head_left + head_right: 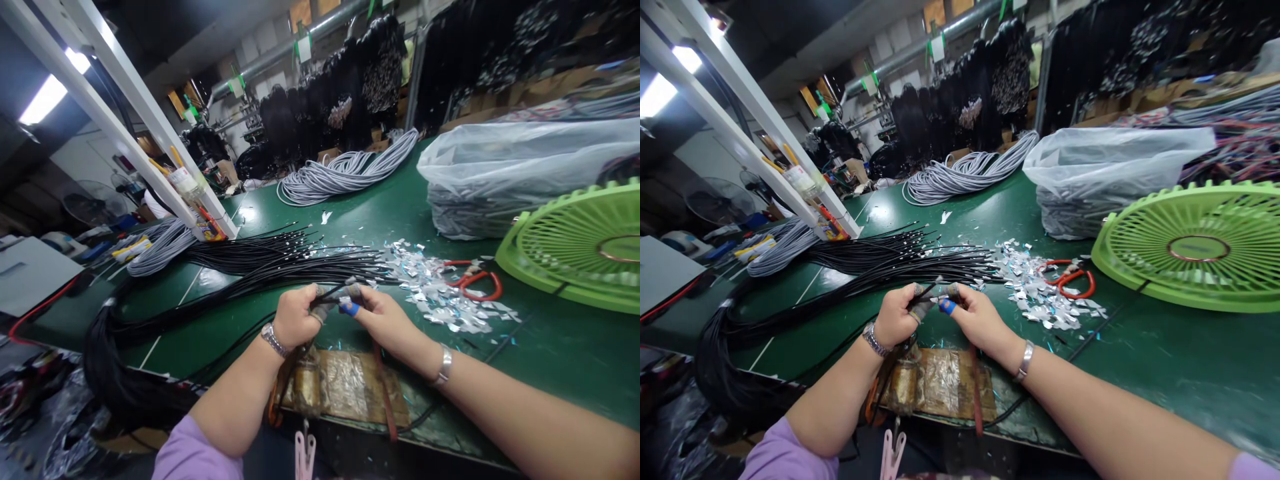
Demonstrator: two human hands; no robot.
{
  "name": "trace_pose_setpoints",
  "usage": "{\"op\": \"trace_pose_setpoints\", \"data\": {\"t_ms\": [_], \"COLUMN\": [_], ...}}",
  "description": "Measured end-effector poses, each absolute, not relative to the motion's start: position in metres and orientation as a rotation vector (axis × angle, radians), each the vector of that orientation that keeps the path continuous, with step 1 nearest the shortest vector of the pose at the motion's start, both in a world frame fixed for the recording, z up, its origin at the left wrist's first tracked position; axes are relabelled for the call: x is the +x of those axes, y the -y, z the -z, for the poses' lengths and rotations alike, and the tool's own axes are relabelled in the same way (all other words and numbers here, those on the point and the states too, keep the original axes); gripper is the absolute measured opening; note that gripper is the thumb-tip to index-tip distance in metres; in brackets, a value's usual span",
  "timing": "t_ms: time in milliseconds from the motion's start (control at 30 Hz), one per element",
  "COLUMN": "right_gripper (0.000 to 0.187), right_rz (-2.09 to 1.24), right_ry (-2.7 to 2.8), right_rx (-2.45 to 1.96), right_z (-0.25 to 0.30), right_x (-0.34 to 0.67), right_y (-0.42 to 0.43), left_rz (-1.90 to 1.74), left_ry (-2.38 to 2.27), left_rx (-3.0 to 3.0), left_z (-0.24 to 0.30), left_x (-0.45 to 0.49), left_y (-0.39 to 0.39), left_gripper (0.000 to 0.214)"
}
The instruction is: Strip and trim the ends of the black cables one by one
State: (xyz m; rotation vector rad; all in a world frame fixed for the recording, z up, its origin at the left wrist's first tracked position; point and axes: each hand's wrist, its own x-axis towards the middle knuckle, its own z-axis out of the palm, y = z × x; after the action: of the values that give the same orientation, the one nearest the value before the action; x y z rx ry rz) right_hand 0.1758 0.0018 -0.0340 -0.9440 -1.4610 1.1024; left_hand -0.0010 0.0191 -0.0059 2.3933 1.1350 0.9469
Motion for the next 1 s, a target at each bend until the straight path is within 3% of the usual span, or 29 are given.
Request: {"op": "trace_pose_setpoints", "data": {"t_ms": [167, 267, 533, 1000], "right_gripper": [0.027, 0.027, 0.033, 0.035], "right_rz": [-1.103, -1.119, -1.258, -1.53], "right_ry": [1.533, 1.539, 1.381, 1.141], "right_rx": [-0.963, -0.961, -0.978, -0.961], "right_z": [0.0306, 0.031, 0.0298, 0.026], "right_x": [0.1817, 0.1823, 0.1764, 0.175], "right_y": [-0.0038, -0.0038, 0.0002, 0.0024], "left_rz": [-0.522, -0.486, -0.798, -0.752], "left_ry": [-1.088, -1.072, -1.176, -1.136], "left_rx": [1.787, 1.638, 2.221, 2.232], "left_z": [-0.0001, 0.0003, 0.0004, 0.0028], "left_x": [0.0001, 0.0008, -0.0007, -0.0011], "left_y": [-0.0231, -0.0246, -0.0189, -0.0195], "left_gripper": [0.04, 0.048, 0.022, 0.025]}}
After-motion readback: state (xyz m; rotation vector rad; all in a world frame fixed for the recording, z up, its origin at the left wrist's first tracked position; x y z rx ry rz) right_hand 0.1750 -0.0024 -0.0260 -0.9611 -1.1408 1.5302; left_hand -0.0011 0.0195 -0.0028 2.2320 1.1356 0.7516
